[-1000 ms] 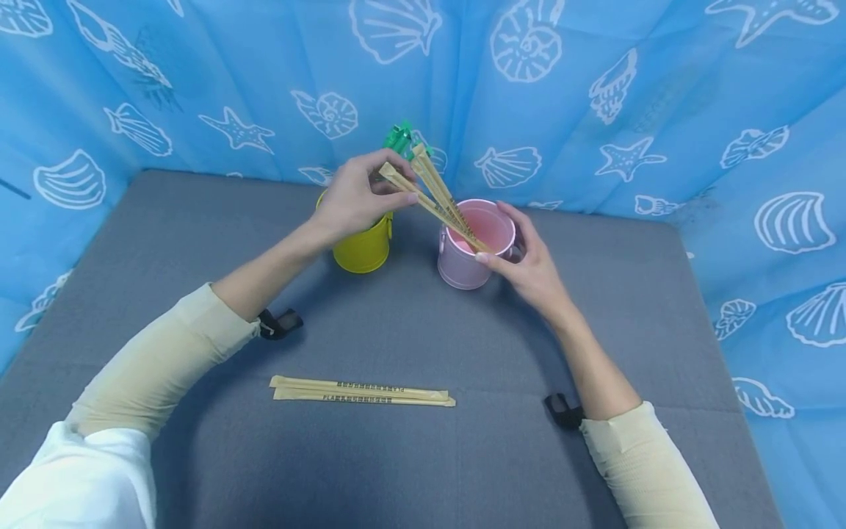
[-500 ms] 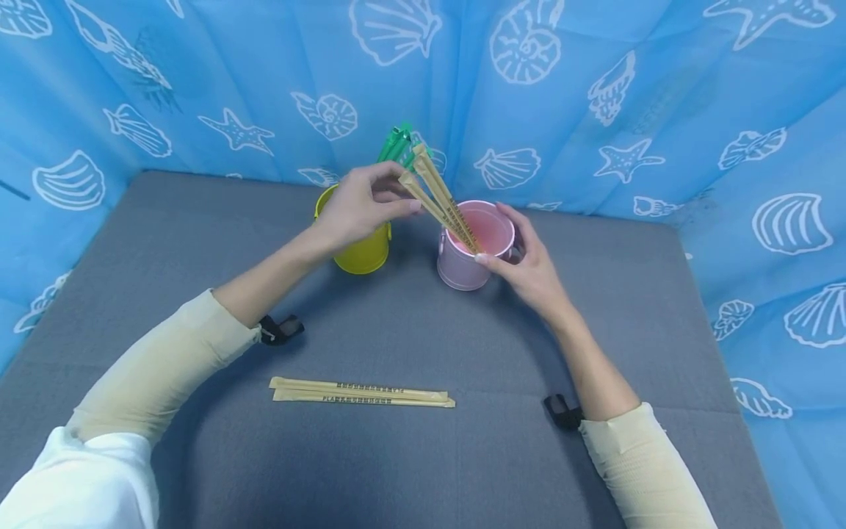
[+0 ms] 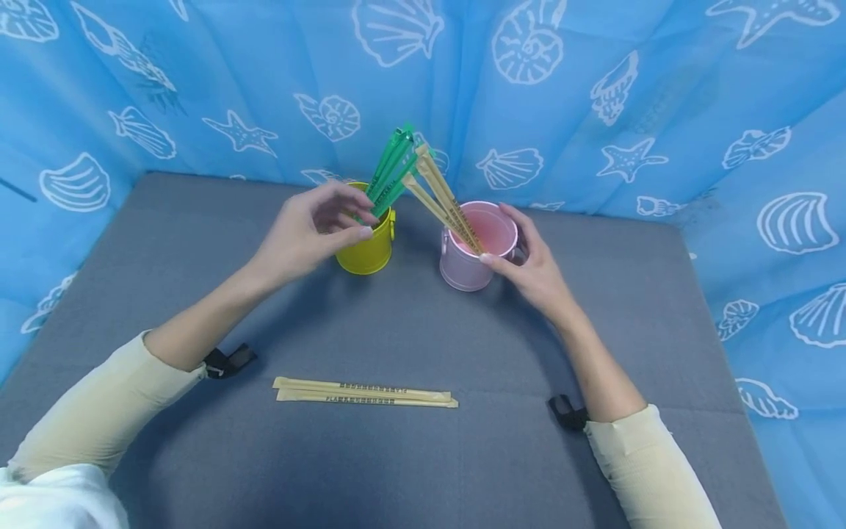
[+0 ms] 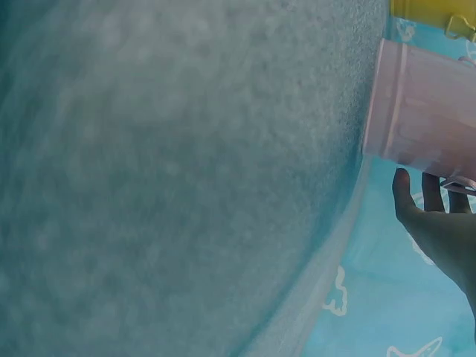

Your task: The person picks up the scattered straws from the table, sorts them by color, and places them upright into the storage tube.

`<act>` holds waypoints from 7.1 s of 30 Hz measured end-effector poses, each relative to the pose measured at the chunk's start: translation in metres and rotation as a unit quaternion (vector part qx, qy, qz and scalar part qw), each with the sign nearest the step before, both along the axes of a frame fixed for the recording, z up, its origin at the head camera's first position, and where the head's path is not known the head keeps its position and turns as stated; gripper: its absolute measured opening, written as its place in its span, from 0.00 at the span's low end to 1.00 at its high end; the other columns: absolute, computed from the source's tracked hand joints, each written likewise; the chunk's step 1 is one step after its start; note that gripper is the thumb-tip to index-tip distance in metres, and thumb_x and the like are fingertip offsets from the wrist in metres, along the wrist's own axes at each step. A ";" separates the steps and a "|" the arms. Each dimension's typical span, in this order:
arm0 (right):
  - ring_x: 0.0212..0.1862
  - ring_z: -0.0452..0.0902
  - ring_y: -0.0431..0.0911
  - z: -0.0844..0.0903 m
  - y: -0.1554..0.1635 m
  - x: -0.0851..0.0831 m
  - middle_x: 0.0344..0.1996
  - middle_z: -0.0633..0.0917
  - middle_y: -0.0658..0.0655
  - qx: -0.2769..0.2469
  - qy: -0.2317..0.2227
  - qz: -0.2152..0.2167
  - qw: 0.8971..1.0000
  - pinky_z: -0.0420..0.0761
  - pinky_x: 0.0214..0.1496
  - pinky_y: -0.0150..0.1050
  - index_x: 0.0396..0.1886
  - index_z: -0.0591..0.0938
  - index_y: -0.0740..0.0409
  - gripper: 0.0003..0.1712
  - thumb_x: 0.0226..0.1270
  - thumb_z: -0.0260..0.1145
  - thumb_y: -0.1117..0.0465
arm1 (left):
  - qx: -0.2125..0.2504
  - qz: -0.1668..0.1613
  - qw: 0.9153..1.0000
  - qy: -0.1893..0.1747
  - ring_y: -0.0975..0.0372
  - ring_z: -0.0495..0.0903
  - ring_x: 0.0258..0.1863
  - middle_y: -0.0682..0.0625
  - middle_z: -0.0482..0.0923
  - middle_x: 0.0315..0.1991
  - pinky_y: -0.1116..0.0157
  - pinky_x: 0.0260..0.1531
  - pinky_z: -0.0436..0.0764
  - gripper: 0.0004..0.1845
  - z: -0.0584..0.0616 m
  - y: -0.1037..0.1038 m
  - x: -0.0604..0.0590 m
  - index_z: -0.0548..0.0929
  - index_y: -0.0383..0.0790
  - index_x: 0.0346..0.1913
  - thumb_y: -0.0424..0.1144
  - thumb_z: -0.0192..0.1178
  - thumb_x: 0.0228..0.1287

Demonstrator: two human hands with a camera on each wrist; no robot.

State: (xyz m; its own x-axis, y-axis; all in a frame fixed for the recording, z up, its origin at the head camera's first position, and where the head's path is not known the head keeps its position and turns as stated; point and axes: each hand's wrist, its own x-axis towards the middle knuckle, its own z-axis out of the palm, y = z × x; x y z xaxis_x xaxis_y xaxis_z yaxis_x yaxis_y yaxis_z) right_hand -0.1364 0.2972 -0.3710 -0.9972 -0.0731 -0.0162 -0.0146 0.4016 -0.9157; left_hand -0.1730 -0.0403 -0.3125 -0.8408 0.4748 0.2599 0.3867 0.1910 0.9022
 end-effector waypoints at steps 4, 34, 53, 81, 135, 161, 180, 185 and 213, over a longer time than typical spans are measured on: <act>0.77 0.50 0.52 0.002 0.001 0.001 0.76 0.59 0.53 0.010 -0.005 0.003 1.000 0.51 0.73 0.63 0.78 0.56 0.37 0.46 0.67 0.69 0.56 | 0.001 -0.016 1.000 0.020 0.65 0.84 0.38 0.50 0.85 0.43 0.64 0.40 0.82 0.17 -0.002 -0.011 0.016 0.80 0.38 0.53 0.34 0.69 0.63; 0.75 0.56 0.50 -0.001 0.001 0.001 0.74 0.63 0.55 -0.011 0.010 0.017 1.000 0.55 0.74 0.56 0.78 0.58 0.43 0.45 0.66 0.69 0.61 | -0.129 -0.079 0.988 -0.042 0.68 0.83 0.34 0.53 0.85 0.37 0.67 0.36 0.82 0.14 -0.085 -0.098 0.098 0.87 0.42 0.46 0.35 0.74 0.56; 0.76 0.54 0.51 0.002 0.003 0.002 0.75 0.61 0.55 0.003 0.013 0.011 1.000 0.52 0.75 0.57 0.78 0.58 0.41 0.45 0.67 0.69 0.61 | -0.203 -0.024 0.978 -0.033 0.72 0.77 0.27 0.65 0.80 0.27 0.70 0.29 0.78 0.11 -0.110 -0.092 0.112 0.87 0.51 0.35 0.34 0.77 0.52; 0.76 0.52 0.51 0.002 0.004 0.002 0.75 0.61 0.53 0.012 0.004 0.007 1.000 0.51 0.75 0.59 0.78 0.57 0.39 0.45 0.67 0.68 0.60 | -0.109 -0.005 0.994 0.020 0.68 0.79 0.31 0.61 0.82 0.32 0.68 0.33 0.79 0.07 -0.086 -0.081 0.098 0.86 0.50 0.39 0.32 0.67 0.64; 0.76 0.54 0.51 -0.002 0.004 0.000 0.74 0.63 0.54 0.005 0.007 0.008 1.000 0.52 0.75 0.58 0.78 0.58 0.39 0.45 0.66 0.70 0.60 | -0.031 0.056 0.990 0.126 0.65 0.83 0.34 0.50 0.84 0.38 0.68 0.36 0.82 0.05 0.009 -0.003 -0.026 0.84 0.37 0.43 0.33 0.64 0.68; 0.76 0.53 0.53 -0.002 0.006 -0.001 0.75 0.61 0.53 -0.004 0.007 0.009 1.000 0.54 0.73 0.62 0.77 0.59 0.39 0.45 0.66 0.69 0.61 | -0.012 0.016 1.000 -0.004 0.67 0.86 0.34 0.48 0.86 0.38 0.67 0.35 0.84 0.11 -0.008 0.062 -0.036 0.81 0.38 0.43 0.38 0.69 0.63; 0.76 0.53 0.52 -0.002 0.006 0.001 0.75 0.61 0.53 0.005 0.011 0.011 1.000 0.53 0.74 0.60 0.78 0.58 0.39 0.44 0.66 0.68 0.62 | 0.038 -0.033 0.998 0.025 0.64 0.84 0.38 0.50 0.84 0.42 0.64 0.39 0.83 0.15 -0.011 0.024 0.003 0.80 0.40 0.50 0.34 0.70 0.62; 0.76 0.54 0.53 -0.003 0.006 0.001 0.74 0.62 0.54 -0.004 0.010 0.007 1.000 0.54 0.73 0.61 0.77 0.59 0.39 0.44 0.66 0.69 0.61 | 0.035 -0.053 0.997 0.034 0.65 0.83 0.38 0.50 0.83 0.45 0.64 0.38 0.83 0.22 -0.017 0.008 0.025 0.78 0.39 0.55 0.32 0.71 0.59; 0.77 0.50 0.52 0.000 0.005 -0.002 0.76 0.59 0.53 0.000 -0.001 0.008 1.000 0.51 0.74 0.61 0.78 0.58 0.39 0.45 0.67 0.69 0.61 | -0.119 -0.052 0.991 0.028 0.63 0.79 0.43 0.53 0.79 0.51 0.65 0.41 0.78 0.35 -0.085 -0.058 0.108 0.76 0.45 0.61 0.40 0.79 0.49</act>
State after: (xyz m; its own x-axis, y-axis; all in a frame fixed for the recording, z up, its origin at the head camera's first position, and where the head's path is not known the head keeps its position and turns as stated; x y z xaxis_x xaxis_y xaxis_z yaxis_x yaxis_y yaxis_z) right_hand -0.1384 0.3020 -0.3710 -0.9959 -0.0884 -0.0177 -0.0194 0.4014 -0.9157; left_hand -0.0651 -0.0980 -0.3979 -0.7708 0.6123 0.1758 0.4647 0.3518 0.8126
